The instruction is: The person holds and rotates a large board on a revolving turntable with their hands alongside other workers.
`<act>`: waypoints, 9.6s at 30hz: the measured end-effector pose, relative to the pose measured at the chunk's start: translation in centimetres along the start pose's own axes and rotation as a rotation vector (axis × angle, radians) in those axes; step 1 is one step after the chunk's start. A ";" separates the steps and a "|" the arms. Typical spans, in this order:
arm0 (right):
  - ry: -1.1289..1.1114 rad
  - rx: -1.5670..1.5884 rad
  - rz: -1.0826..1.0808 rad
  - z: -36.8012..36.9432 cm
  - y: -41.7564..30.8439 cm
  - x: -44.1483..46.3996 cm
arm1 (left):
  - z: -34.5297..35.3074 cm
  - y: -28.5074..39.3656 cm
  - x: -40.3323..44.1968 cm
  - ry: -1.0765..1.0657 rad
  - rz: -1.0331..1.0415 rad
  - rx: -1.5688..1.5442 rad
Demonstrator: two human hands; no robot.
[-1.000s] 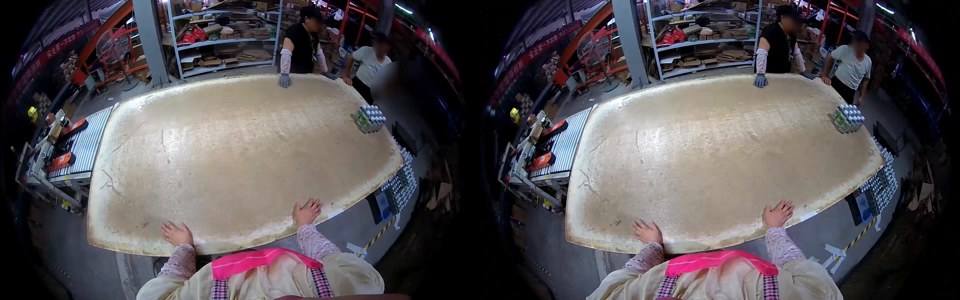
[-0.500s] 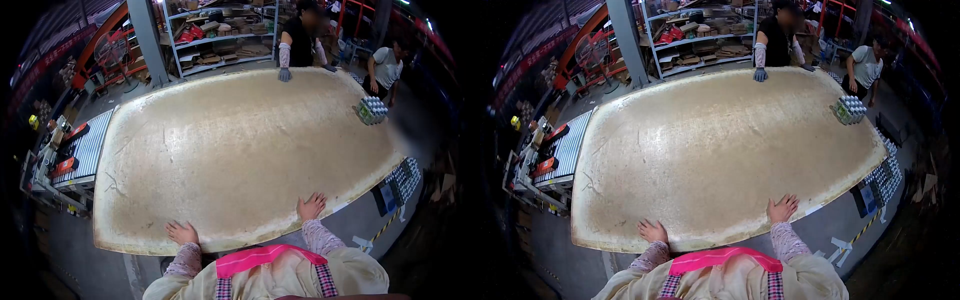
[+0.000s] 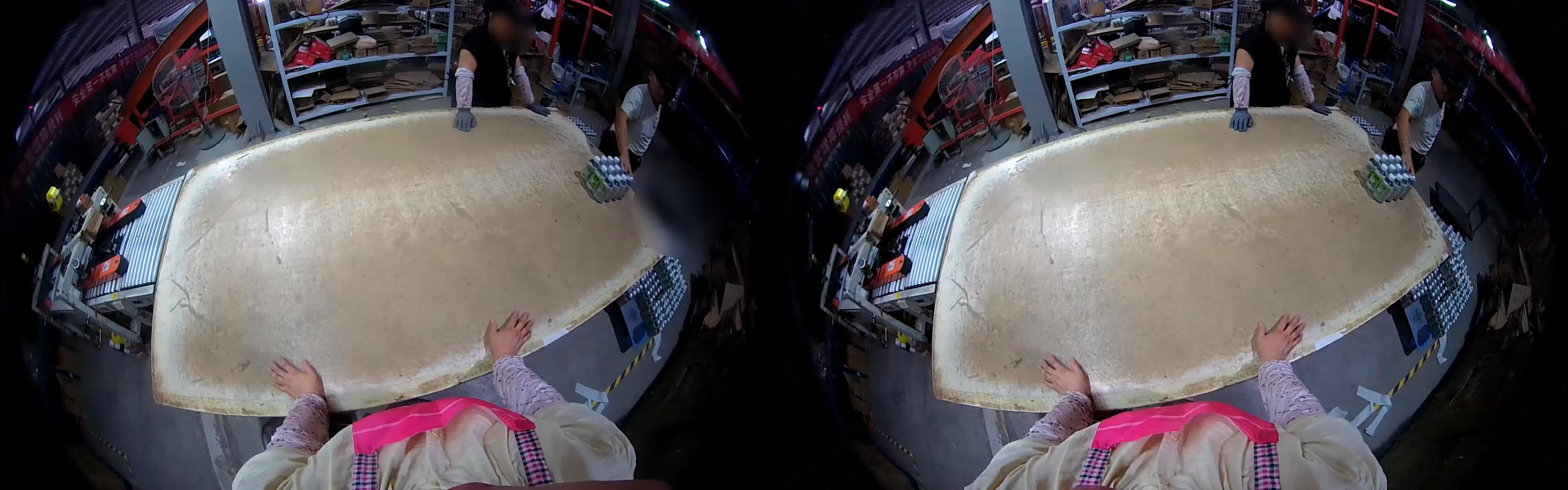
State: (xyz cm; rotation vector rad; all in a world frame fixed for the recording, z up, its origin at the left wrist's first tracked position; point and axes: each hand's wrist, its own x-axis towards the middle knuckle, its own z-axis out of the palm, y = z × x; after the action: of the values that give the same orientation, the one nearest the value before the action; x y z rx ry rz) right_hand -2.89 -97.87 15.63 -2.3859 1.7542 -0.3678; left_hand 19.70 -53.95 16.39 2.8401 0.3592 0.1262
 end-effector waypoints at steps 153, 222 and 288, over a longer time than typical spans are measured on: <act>-0.023 0.071 0.011 0.1 0.1 0.1 | 1.8 -0.7 0.4 0.008 -0.007 0.074; -0.050 0.057 0.030 0.0 0.1 -0.1 | 5.9 -3.4 2.3 0.006 0.035 0.407; -0.038 0.114 0.018 -1.8 -0.6 -0.3 | 3.5 -1.4 1.0 0.011 -0.018 0.228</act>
State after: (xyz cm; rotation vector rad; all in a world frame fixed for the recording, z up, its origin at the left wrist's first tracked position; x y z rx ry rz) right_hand -2.95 -97.37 17.49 -2.2827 1.6896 -0.4060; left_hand 20.73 -53.34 12.67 3.0606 0.4270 0.1030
